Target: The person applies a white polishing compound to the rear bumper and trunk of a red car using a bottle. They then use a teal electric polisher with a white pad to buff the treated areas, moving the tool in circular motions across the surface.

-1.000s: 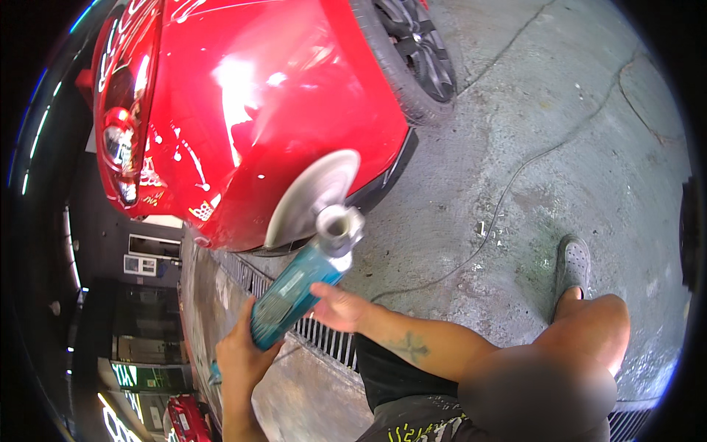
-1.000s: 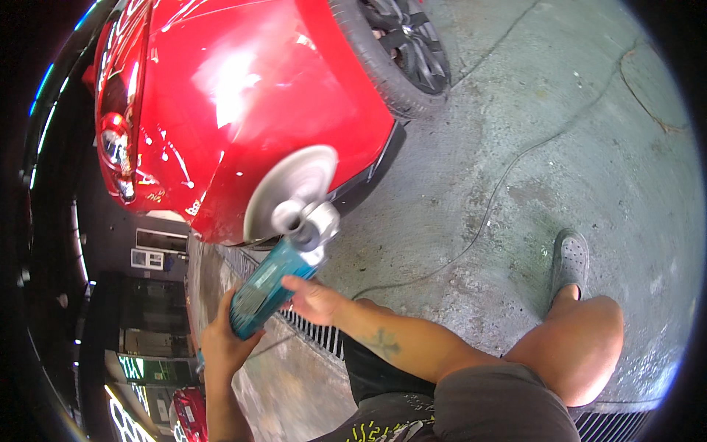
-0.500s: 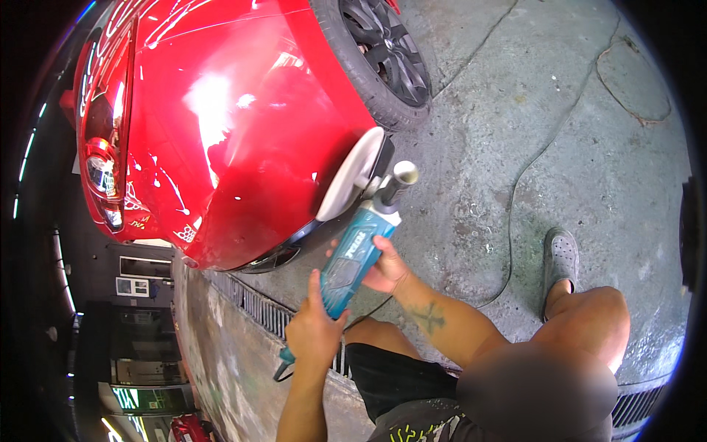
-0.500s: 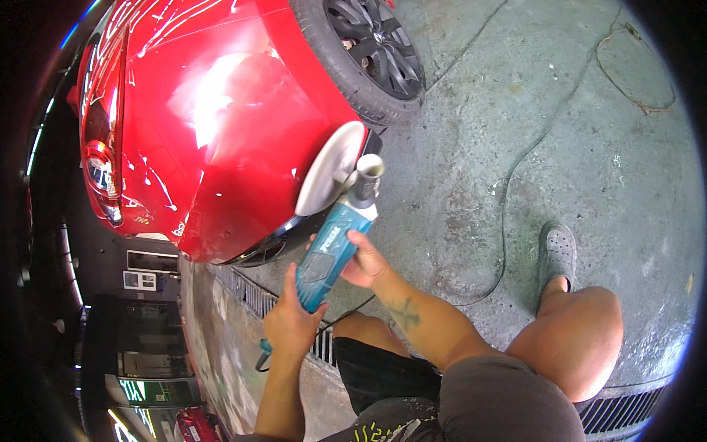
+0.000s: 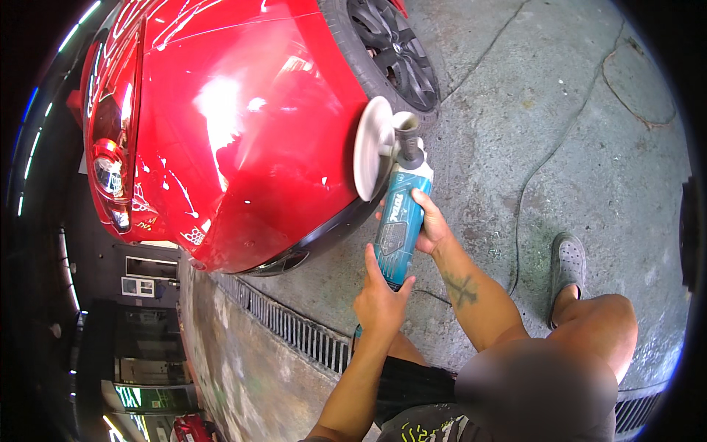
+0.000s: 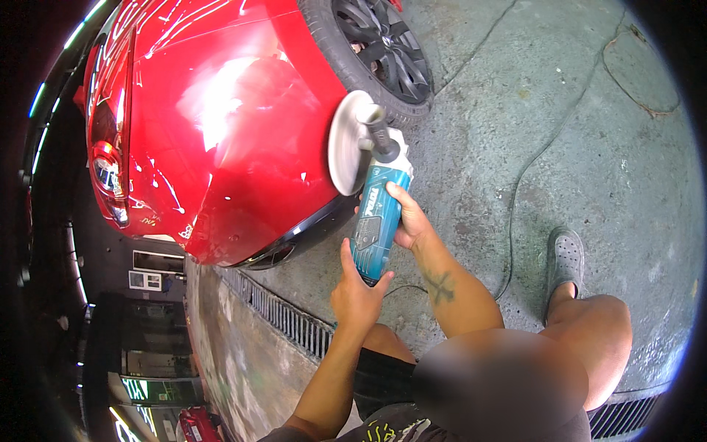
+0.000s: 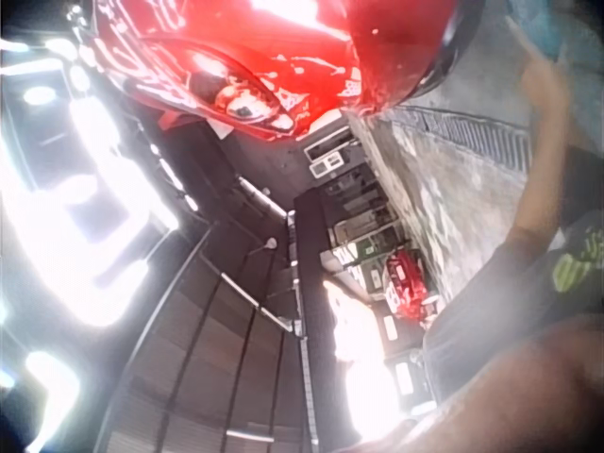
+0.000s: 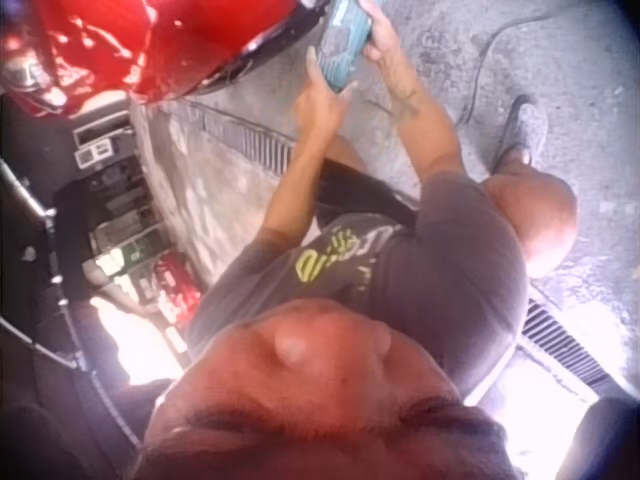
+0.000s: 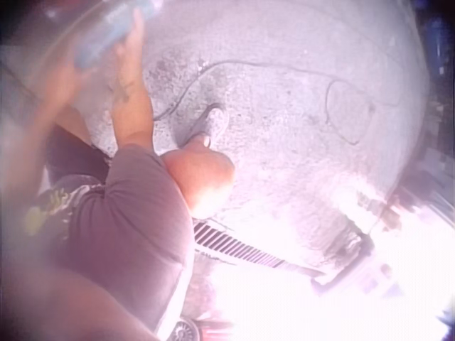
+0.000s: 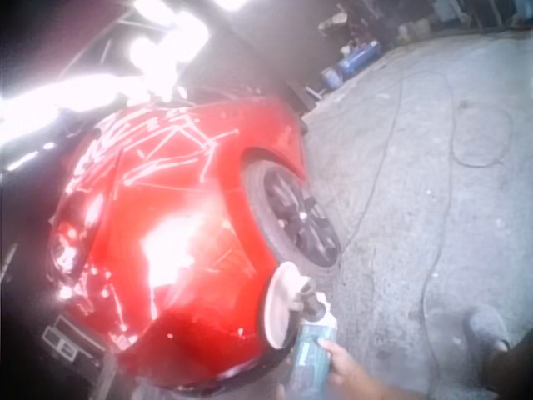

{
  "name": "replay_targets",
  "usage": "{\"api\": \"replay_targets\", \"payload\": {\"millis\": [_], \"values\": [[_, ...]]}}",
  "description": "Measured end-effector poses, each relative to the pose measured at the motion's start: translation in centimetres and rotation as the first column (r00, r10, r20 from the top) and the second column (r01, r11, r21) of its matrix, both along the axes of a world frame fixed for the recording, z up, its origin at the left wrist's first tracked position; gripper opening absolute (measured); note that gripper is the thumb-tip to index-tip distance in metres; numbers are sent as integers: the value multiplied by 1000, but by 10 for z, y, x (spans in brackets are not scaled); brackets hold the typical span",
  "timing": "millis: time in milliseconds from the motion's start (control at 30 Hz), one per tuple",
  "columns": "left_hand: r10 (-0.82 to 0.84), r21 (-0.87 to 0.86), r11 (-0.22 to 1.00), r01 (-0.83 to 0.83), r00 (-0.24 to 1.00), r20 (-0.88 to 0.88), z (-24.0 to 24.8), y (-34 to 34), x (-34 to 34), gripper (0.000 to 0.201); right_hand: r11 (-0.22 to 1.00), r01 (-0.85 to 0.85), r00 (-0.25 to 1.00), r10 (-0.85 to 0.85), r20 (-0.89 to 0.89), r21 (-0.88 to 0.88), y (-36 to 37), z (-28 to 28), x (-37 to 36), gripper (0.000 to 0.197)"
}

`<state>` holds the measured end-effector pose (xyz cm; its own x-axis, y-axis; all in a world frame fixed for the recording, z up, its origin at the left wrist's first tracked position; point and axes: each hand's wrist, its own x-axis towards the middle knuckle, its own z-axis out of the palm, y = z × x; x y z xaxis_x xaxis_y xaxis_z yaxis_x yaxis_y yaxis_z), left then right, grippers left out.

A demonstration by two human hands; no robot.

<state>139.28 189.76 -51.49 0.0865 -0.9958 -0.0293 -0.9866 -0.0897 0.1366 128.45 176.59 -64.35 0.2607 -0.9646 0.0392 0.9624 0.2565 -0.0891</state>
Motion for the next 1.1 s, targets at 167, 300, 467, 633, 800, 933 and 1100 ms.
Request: {"api": "replay_targets", "payload": {"millis": [167,300,467,633,800,933,1100], "values": [[6,6,1000,-4,965,-263,4,12,15,113,981,190,965,-179,-190,39,1,20,14,66],[-7,3,1000,8,933,-359,8,9,8,111,963,258,948,-237,-215,80,1,49,-6,62],[-60,-86,996,25,898,-435,2,0,-6,105,925,364,883,-305,-357,109,-4,87,-28,66],[-147,-173,983,68,851,-504,20,-30,-22,109,877,477,768,-444,-461,-50,-31,128,-54,72],[-248,-247,962,121,766,-593,41,-79,-52,110,845,509,650,-502,-571,-163,-81,180,-95,103],[-302,-280,948,151,707,-639,78,-114,-85,101,890,420,630,-426,-649,-176,-103,233,-133,104],[-289,-278,953,123,645,-707,93,-124,-106,92,867,453,569,-460,-682,-208,-130,239,-144,107]]}}
